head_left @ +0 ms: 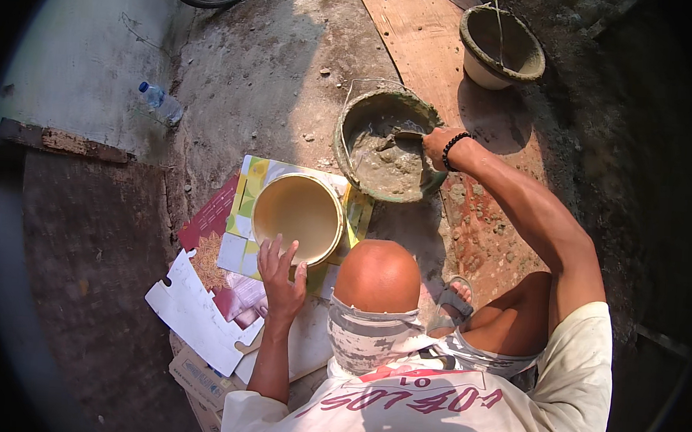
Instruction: The person scoops wet cement from a bucket using a trowel and applies it to a vertical wall surface. They repeatedly transfer cement from the bucket to the wall, smoothing the surface as they work.
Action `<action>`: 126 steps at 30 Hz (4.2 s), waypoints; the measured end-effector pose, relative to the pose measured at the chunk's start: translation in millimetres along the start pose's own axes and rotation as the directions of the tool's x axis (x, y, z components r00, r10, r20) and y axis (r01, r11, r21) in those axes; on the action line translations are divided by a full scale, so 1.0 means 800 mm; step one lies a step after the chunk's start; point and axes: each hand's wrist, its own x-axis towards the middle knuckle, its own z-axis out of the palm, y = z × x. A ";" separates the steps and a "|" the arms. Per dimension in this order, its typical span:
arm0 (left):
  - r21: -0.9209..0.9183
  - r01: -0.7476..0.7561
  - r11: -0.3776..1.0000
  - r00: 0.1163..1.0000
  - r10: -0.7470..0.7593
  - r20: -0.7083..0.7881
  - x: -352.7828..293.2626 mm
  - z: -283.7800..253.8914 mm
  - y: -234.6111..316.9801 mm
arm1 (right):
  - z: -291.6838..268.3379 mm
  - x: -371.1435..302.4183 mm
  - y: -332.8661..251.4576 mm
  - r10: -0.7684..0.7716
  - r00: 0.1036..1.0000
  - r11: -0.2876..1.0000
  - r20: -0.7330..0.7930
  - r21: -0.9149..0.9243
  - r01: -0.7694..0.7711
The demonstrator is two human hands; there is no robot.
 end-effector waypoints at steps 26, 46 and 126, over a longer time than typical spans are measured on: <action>0.071 -0.324 0.944 0.930 0.331 -0.161 0.041 0.048 -0.031 | 0.075 0.017 -0.068 -0.286 0.746 0.919 -0.601 0.048 0.391; -0.954 0.217 0.209 0.869 -0.486 0.091 0.090 0.040 -0.090 | 0.074 0.006 -0.183 -0.464 0.697 0.717 -0.547 0.231 0.658; -0.709 0.495 0.502 0.854 -0.430 0.293 0.258 -0.046 0.108 | 0.059 -0.063 -0.110 -0.278 0.596 0.341 -0.753 0.503 0.794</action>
